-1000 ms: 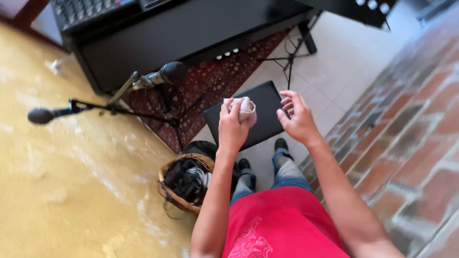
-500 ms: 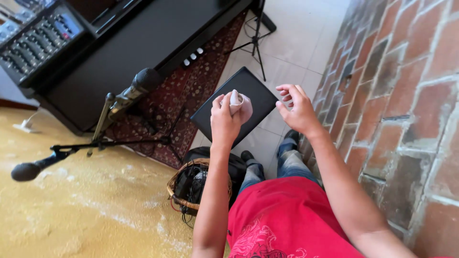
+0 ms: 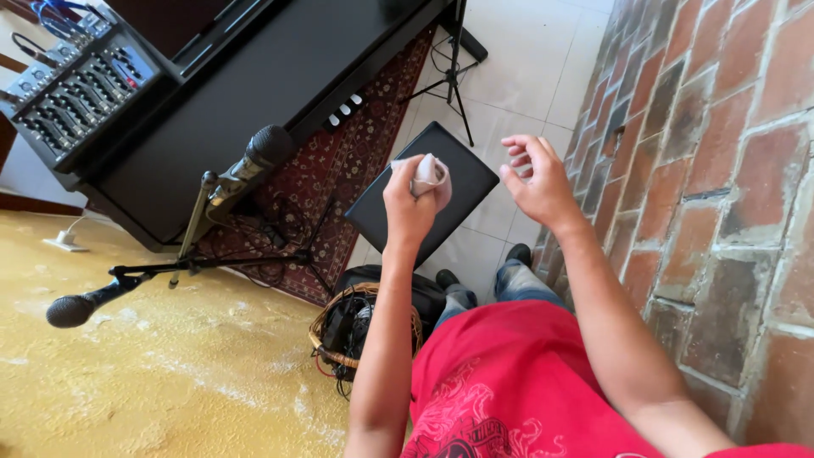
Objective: The recorder is cleaning musical equipment like a microphone, a music stand, and a piano using a cloth.
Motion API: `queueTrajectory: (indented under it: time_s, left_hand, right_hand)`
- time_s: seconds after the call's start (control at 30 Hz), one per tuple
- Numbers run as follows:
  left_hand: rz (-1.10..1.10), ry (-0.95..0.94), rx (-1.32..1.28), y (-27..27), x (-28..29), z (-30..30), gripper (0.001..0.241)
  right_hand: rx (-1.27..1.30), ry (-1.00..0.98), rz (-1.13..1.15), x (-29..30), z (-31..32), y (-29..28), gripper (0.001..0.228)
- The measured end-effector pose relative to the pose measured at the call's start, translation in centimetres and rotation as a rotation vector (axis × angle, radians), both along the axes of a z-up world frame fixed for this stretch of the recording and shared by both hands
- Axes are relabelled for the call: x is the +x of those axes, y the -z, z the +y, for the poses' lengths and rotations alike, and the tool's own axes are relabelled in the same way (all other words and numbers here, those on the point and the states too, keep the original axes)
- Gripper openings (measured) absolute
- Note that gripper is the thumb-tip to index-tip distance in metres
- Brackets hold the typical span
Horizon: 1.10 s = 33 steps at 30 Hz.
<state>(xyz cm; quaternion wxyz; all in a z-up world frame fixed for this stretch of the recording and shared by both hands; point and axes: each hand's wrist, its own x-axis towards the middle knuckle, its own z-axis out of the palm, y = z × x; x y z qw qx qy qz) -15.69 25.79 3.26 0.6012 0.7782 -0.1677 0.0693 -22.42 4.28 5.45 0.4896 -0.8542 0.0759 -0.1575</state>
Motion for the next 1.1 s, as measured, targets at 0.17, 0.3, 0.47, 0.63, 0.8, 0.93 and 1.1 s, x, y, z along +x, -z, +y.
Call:
queueTrajectory:
  time_s: [0.17, 0.3, 0.47, 0.63, 0.8, 0.93, 1.1]
  left_hand:
    - [-0.004, -0.044, -0.013, 0.7, 1.6, -0.1, 0.037]
    - [-0.003, -0.059, 0.019, 0.8, 3.6, -1.2, 0.033]
    - [0.201, 0.033, -0.181, 1.5, 8.4, -3.1, 0.022]
    - [0.237, 0.016, -0.158, 1.3, 13.4, -6.6, 0.021]
    - [0.258, -0.029, -0.256, 3.0, 20.6, -12.4, 0.018]
    - [0.313, -0.096, -0.272, 5.2, 26.7, -18.0, 0.016]
    - [0.464, -0.397, -0.214, 10.4, 32.8, -24.9, 0.034]
  right_hand:
    - [-0.002, -0.005, -0.021, 0.7, 0.0, -1.4, 0.037]
    - [-0.02, -0.008, -0.043, 1.5, -1.1, -1.8, 0.036]
    - [-0.05, 0.011, -0.052, 3.7, -5.2, -1.3, 0.035]
    - [-0.077, 0.054, -0.047, 7.9, -9.5, -1.6, 0.035]
    - [-0.106, 0.039, -0.069, 15.0, -15.1, -0.2, 0.036]
    - [-0.092, 0.02, -0.058, 22.7, -21.1, 3.1, 0.035]
    - [0.013, 0.08, 0.069, 29.9, -29.5, 15.1, 0.035]
